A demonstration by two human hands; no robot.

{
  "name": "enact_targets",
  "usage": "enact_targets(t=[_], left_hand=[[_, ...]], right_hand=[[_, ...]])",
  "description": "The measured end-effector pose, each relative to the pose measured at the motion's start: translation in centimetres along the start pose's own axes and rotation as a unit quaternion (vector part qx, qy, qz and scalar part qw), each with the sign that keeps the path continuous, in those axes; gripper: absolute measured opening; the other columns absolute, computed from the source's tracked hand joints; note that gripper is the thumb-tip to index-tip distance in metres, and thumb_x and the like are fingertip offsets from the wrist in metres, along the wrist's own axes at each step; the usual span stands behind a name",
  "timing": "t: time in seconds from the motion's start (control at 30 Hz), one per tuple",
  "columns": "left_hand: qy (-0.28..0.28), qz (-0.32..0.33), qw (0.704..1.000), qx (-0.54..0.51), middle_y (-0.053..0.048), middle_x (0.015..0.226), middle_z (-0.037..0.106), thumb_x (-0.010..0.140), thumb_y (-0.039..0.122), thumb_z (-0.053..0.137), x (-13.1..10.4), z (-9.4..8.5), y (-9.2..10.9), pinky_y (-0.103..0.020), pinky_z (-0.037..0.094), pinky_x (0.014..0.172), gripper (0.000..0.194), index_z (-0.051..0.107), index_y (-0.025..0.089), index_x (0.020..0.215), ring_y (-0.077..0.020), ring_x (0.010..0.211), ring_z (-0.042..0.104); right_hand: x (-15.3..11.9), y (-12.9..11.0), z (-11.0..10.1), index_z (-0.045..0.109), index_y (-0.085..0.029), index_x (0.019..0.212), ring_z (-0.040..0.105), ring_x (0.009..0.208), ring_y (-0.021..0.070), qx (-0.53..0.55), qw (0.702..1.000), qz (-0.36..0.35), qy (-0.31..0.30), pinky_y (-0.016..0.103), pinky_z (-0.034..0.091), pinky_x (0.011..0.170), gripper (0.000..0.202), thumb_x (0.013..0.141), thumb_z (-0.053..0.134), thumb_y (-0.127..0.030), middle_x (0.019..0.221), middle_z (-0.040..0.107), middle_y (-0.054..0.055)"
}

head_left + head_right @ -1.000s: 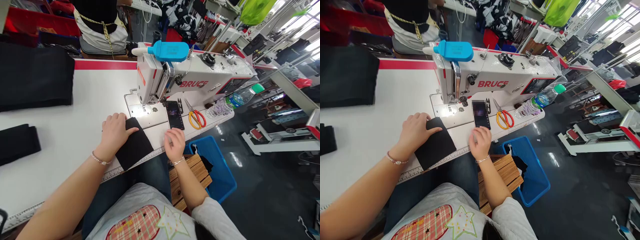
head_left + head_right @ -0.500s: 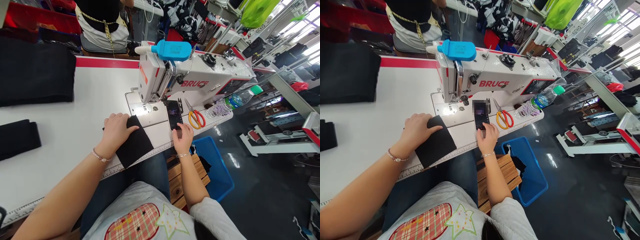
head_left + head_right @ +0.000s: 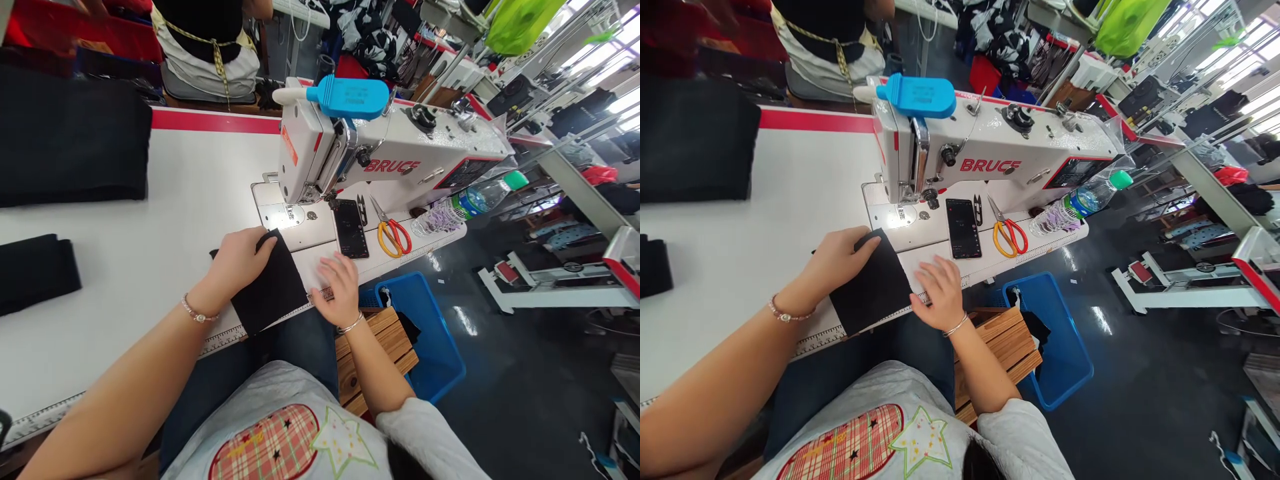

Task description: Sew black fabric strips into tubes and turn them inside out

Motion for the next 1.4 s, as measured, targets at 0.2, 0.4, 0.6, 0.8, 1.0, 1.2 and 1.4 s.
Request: enact_targets(t=[0.2, 0.4, 0.6, 0.8, 1.0, 1.2, 1.4], left_hand=[[-0.020, -0.033, 0.994, -0.104, 0.004, 0.055, 0.043, 0.086, 0.045, 0.046, 0.1, 0.1, -0.5, -0.030, 0.031, 0.059, 0.033, 0.041, 0.022, 0.063, -0.0145, 0.057, 0.039], [-0.049, -0.055, 0.982, -0.177, 0.004, 0.060, 0.044, 0.084, 0.051, 0.048, 0.3, 0.4, -1.4, -0.030, 0.032, 0.061, 0.035, 0.047, 0.021, 0.066, -0.0136, 0.062, 0.040], [-0.074, -0.050, 0.976, -0.200, 0.005, 0.060, 0.038, 0.084, 0.052, 0.049, 0.4, 0.9, -1.2, -0.029, 0.029, 0.058, 0.039, 0.041, 0.020, 0.063, -0.0119, 0.060, 0.035], [-0.051, -0.047, 0.979, -0.189, 0.005, 0.059, 0.041, 0.085, 0.050, 0.050, 0.5, 0.9, -1.3, -0.028, 0.030, 0.057, 0.036, 0.044, 0.020, 0.065, -0.0119, 0.060, 0.037], [-0.007, -0.028, 0.990, -0.140, 0.005, 0.056, 0.042, 0.085, 0.044, 0.050, 0.2, 0.1, -0.8, -0.028, 0.030, 0.057, 0.033, 0.044, 0.020, 0.063, -0.0122, 0.058, 0.037], [0.036, 0.009, 0.999, 0.006, 0.000, 0.063, 0.055, 0.087, 0.042, 0.049, 0.3, -0.4, -0.8, -0.030, 0.033, 0.060, 0.026, 0.052, 0.021, 0.071, -0.0165, 0.061, 0.046], [0.022, 0.021, 0.996, 0.087, -0.006, 0.078, 0.067, 0.091, 0.036, 0.039, 0.6, 0.1, -0.8, -0.033, 0.038, 0.064, 0.028, 0.061, 0.020, 0.084, -0.0230, 0.073, 0.058]], right_hand=[[-1.5, -2.7, 1.7, 0.067, -0.023, 0.106, 0.053, 0.122, 0.0277, 0.072, 0.994, -0.067, -0.044, 0.047, 0.047, 0.097, 0.026, 0.081, 0.060, -0.026, 0.118, 0.065, 0.009], [-2.7, -2.7, 2.3, 0.068, -0.024, 0.109, 0.053, 0.122, 0.0269, 0.095, 0.988, -0.082, -0.086, 0.048, 0.050, 0.095, 0.029, 0.081, 0.061, -0.023, 0.128, 0.061, 0.010], [-2.6, -2.7, 1.8, 0.069, -0.019, 0.105, 0.057, 0.111, 0.0239, 0.104, 0.993, -0.042, -0.030, 0.043, 0.054, 0.089, 0.032, 0.080, 0.052, -0.007, 0.116, 0.066, 0.011], [-2.2, -4.1, 2.2, 0.069, -0.020, 0.104, 0.059, 0.108, 0.0225, 0.118, 0.993, -0.031, -0.007, 0.041, 0.055, 0.089, 0.031, 0.082, 0.050, -0.009, 0.111, 0.067, 0.010], [-2.7, -5.0, 3.3, 0.068, -0.018, 0.107, 0.065, 0.098, 0.0181, 0.134, 0.990, -0.023, -0.027, 0.034, 0.057, 0.084, 0.030, 0.086, 0.049, -0.010, 0.111, 0.069, 0.011], [-3.0, -4.9, 4.5, 0.070, -0.020, 0.106, 0.065, 0.096, 0.0179, 0.119, 0.991, -0.029, -0.047, 0.037, 0.055, 0.088, 0.028, 0.089, 0.049, -0.012, 0.108, 0.073, 0.007], [-3.7, -4.7, 5.6, 0.070, -0.021, 0.109, 0.060, 0.103, 0.0178, 0.114, 0.989, -0.011, -0.091, 0.038, 0.050, 0.096, 0.029, 0.089, 0.051, -0.013, 0.111, 0.072, 0.006]])
Point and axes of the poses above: each hand's wrist, its own x-axis towards the middle knuckle, its own z-axis out of the palm, y = z × x, the point moved 6 cm from there along x, towards the middle knuckle
